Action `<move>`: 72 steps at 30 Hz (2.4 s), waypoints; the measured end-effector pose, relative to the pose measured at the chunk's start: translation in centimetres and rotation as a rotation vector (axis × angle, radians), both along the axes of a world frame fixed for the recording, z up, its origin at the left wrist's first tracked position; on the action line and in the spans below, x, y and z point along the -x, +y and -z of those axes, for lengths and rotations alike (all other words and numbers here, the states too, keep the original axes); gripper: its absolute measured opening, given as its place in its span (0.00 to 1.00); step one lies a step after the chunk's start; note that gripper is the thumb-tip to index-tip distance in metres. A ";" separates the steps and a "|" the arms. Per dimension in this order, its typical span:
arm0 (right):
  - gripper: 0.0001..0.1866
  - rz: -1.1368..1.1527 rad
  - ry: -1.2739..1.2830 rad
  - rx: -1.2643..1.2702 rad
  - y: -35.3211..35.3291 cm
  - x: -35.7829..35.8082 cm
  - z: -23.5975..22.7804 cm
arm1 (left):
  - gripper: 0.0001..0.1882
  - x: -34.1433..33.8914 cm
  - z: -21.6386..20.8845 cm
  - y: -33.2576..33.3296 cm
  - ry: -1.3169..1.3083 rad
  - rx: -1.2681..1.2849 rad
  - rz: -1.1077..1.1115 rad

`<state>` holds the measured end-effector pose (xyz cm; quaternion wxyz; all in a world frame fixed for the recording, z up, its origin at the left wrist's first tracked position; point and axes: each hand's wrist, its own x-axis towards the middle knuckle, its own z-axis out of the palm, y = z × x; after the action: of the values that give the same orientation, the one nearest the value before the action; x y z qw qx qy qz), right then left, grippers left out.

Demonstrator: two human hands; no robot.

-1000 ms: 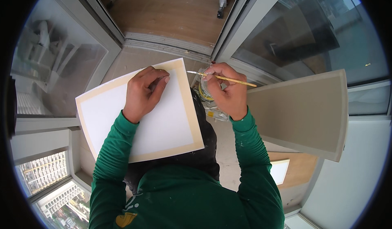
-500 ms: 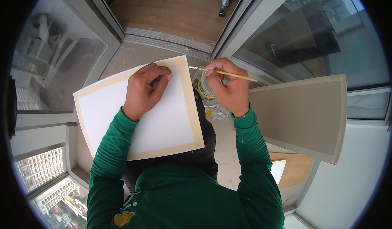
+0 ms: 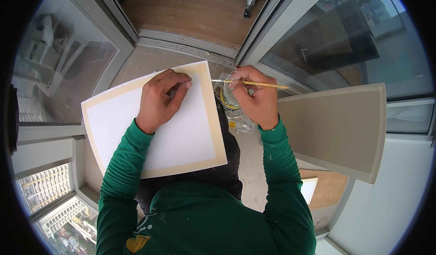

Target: The person paints the edge and corner of a rectangular panel using a small brush, dipping it into a paint bucket and then carefully applying white paint to the surface while holding the panel steady with the other hand.

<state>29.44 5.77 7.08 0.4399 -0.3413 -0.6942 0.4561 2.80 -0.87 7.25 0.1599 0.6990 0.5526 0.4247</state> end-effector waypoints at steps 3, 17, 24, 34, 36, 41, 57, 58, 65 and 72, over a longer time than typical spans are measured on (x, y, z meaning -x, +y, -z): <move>0.05 0.023 0.067 0.022 -0.1 0.3 -0.3 | 0.05 0.0 0.0 0.0 0.000 -0.006 0.002; 0.05 0.025 0.026 0.019 -0.1 0.4 -0.1 | 0.05 0.0 0.0 0.0 -0.001 0.000 0.008; 0.05 0.075 0.049 -0.009 0.1 1.3 -0.1 | 0.05 -0.1 0.0 0.0 -0.010 0.001 0.009; 0.06 0.069 0.066 0.003 0.0 1.3 -0.1 | 0.05 0.0 0.0 0.0 -0.014 0.004 0.005; 0.06 0.067 0.089 0.001 0.3 1.5 -0.1 | 0.05 -0.1 -0.1 -0.1 -0.013 0.005 0.004; 0.06 0.032 0.014 0.004 0.3 0.9 0.2 | 0.05 0.0 0.1 -0.1 -0.022 -0.020 0.021; 0.06 0.016 -0.015 0.005 -0.5 0.4 0.1 | 0.05 0.1 0.3 0.0 -0.017 -0.039 0.029; 0.06 0.015 0.000 -0.001 -0.5 0.5 0.0 | 0.05 0.1 0.3 0.0 -0.014 -0.039 0.029; 0.06 0.067 0.042 -0.022 -0.2 1.2 -0.4 | 0.05 0.0 0.3 0.1 -0.011 -0.032 0.024; 0.05 0.048 -0.062 -0.012 -0.4 0.6 -0.1 | 0.05 0.0 0.4 0.1 -0.008 -0.038 0.020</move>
<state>28.89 5.33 7.20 0.4308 -0.3692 -0.7020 0.4306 2.79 -0.75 6.80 0.1531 0.7057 0.5370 0.4361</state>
